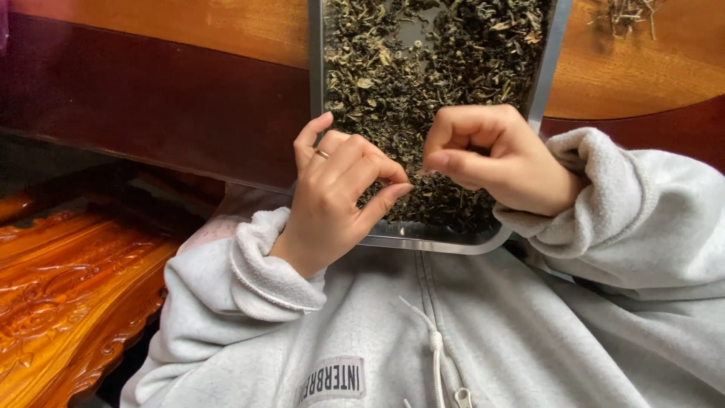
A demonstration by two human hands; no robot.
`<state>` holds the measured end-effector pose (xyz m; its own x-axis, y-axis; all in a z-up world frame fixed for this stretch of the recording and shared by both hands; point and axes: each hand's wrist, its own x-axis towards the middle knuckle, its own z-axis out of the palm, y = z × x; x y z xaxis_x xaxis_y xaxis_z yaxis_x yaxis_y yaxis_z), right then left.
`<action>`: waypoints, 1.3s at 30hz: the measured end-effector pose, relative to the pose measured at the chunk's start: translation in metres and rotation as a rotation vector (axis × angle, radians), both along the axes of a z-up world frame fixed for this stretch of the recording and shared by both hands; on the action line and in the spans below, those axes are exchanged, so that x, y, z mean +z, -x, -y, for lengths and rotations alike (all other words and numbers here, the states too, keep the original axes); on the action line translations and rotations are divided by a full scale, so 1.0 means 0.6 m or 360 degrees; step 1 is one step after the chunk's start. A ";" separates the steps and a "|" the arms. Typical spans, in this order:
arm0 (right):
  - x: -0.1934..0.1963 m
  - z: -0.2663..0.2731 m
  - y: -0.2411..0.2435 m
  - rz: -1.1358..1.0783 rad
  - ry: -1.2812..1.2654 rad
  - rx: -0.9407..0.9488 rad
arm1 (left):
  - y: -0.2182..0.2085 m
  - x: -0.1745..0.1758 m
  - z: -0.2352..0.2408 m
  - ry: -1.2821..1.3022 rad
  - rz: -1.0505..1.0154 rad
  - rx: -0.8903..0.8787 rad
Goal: Sorting through dried tea leaves in a metal tray to remove stems and debris by hand.
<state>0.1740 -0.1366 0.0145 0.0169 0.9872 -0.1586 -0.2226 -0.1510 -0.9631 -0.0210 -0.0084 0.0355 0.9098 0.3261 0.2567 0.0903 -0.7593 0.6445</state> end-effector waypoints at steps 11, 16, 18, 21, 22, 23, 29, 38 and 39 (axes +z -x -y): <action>0.037 -0.009 -0.023 -0.0825 0.0068 -0.0150 | -0.029 -0.041 0.016 -0.0269 -0.0158 -0.0379; 0.026 -0.011 -0.023 -0.0821 0.0196 -0.0253 | -0.058 -0.062 0.055 -0.0584 0.0060 -0.0591; 0.023 -0.010 -0.024 -0.0843 0.0187 -0.0250 | -0.063 -0.072 0.062 -0.0661 0.0057 -0.0627; 0.022 -0.010 -0.024 -0.0871 0.0186 -0.0257 | -0.065 -0.078 0.064 -0.0766 0.0070 -0.0661; 0.022 -0.010 -0.023 -0.0878 0.0203 -0.0262 | -0.064 -0.079 0.062 -0.0787 0.0081 -0.0654; 0.021 -0.010 -0.023 -0.0881 0.0199 -0.0267 | -0.062 -0.077 0.057 -0.0789 0.0080 -0.0661; 0.016 -0.012 -0.022 -0.0781 0.0223 -0.0287 | -0.055 -0.044 0.015 -0.0192 0.0049 -0.0474; 0.017 -0.019 -0.015 -0.0519 0.0301 0.0014 | -0.035 0.012 -0.009 0.0938 0.0086 0.0252; 0.015 -0.018 -0.015 -0.0585 0.0287 0.0020 | -0.037 0.010 -0.006 0.0913 0.0094 0.0221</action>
